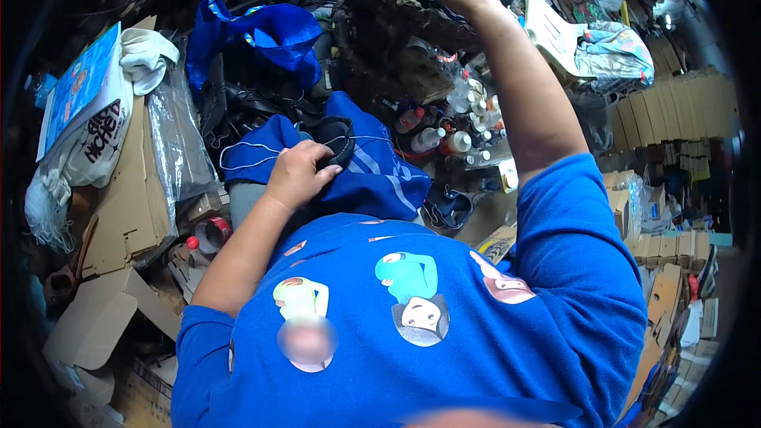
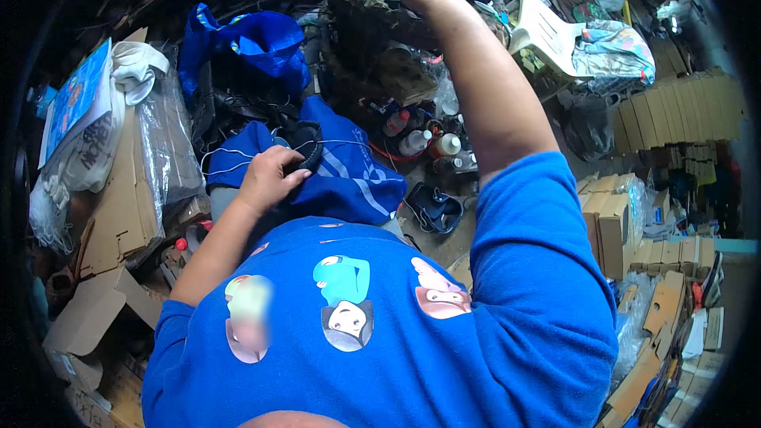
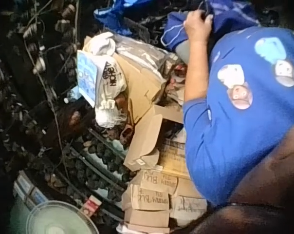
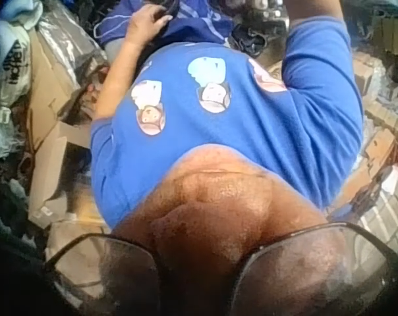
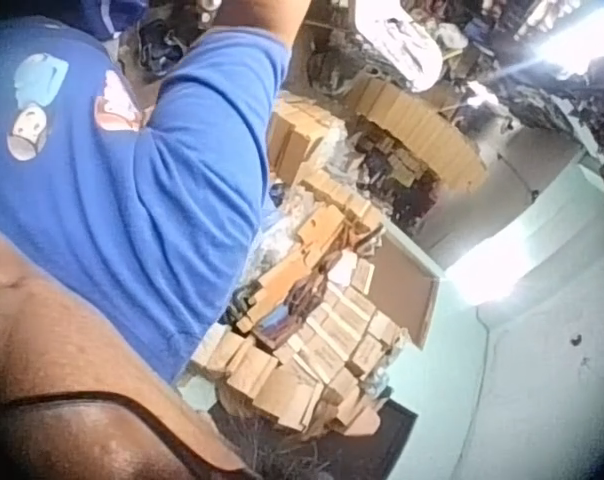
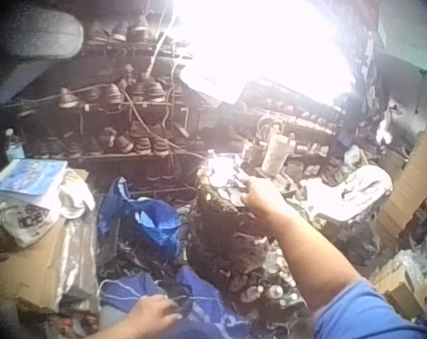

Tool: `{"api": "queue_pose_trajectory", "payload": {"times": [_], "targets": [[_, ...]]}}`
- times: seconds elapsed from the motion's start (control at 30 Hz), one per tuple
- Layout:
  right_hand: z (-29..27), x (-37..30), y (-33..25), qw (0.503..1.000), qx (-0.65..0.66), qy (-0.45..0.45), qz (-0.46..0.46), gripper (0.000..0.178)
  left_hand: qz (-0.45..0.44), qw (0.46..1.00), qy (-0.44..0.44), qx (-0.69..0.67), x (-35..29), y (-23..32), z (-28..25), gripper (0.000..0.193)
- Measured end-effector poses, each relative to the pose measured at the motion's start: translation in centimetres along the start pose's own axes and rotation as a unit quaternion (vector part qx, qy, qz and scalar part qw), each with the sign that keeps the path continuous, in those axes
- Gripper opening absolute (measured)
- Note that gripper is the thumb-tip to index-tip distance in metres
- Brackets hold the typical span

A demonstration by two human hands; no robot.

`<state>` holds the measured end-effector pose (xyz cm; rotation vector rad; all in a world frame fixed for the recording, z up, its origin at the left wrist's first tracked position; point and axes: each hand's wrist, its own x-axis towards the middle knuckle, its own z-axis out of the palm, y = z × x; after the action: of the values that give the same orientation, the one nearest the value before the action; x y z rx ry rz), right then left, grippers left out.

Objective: The recorder is hand-sewing a black shoe component using a needle and thread in a workshop environment.

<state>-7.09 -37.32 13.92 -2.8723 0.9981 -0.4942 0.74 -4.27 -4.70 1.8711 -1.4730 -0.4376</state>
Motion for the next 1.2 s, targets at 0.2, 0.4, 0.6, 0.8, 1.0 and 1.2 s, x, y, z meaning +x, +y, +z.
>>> {"api": "queue_pose_trajectory", "payload": {"times": [0.2, 0.4, 0.6, 0.8, 1.0, 1.2], "targets": [[1.9, 2.0, -2.4, 0.996, -0.044, -0.032, 0.073, 0.039, 0.079, 0.996, 0.007, 0.038, -1.4, 1.5, 0.8, 0.024], [2.2, 1.7, -2.6, 0.985, -0.129, -0.077, 0.089, 0.050, 0.074, 0.997, 0.010, 0.035, -1.2, 1.2, 0.2, 0.025], [4.6, -5.2, -2.1, 0.983, 0.052, 0.072, -0.158, 0.036, -0.142, 0.969, 0.175, -0.104, -2.4, 1.0, -8.8, 0.018], [8.7, -13.4, -9.7, 0.893, 0.169, -0.380, -0.171, 0.045, -0.007, 0.997, -0.039, 0.073, -2.6, 2.2, -5.3, 0.030], [9.8, -13.0, -9.4, 0.841, 0.114, -0.513, -0.130, 0.045, 0.017, 0.989, -0.079, 0.124, -2.2, 2.1, -0.7, 0.033], [12.9, -16.6, -4.9, 0.800, 0.331, -0.500, -0.029, 0.032, 0.033, 0.986, -0.057, 0.156, -2.2, 1.8, 0.1, 0.035]]}}
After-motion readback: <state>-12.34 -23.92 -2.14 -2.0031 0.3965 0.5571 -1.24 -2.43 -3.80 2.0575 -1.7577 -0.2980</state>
